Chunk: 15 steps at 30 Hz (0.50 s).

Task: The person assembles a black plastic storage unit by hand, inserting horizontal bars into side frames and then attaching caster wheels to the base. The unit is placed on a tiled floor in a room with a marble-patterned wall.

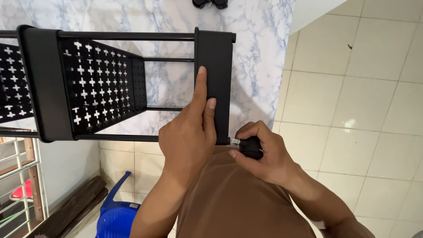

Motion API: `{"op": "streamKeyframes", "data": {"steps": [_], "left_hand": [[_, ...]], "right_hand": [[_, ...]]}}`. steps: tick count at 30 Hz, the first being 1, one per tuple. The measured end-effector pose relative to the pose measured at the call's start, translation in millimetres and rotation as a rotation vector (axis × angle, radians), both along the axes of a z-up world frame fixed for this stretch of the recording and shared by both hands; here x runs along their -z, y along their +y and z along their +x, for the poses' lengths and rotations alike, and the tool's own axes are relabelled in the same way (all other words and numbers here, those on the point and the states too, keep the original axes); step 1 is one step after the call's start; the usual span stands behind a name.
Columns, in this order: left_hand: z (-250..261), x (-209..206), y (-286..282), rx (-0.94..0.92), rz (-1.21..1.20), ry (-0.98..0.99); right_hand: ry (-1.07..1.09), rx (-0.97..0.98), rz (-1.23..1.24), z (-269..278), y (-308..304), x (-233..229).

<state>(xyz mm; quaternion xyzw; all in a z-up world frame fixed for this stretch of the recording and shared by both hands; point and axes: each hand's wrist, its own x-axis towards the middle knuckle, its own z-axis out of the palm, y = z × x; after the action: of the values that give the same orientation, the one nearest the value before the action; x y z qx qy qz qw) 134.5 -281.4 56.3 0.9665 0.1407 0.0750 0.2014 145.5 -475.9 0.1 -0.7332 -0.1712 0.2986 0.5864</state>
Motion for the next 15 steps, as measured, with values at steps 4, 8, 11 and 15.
{"op": "streamKeyframes", "data": {"steps": [4, 8, 11, 15], "left_hand": [[-0.1, 2.1, -0.2, -0.003, 0.0, 0.012], [0.1, 1.7, 0.2, -0.001, -0.013, 0.002], [0.2, 0.6, 0.3, -0.002, -0.012, -0.005], [1.4, -0.6, 0.1, -0.002, -0.023, 0.018]], "right_hand": [[-0.012, -0.027, 0.02, 1.8, 0.5, 1.9], [0.029, -0.053, 0.013, 2.8, 1.0, 4.0], [-0.054, -0.072, 0.071, 3.8, 1.2, 4.5], [-0.004, -0.083, 0.031, 5.5, -0.7, 4.0]]}}
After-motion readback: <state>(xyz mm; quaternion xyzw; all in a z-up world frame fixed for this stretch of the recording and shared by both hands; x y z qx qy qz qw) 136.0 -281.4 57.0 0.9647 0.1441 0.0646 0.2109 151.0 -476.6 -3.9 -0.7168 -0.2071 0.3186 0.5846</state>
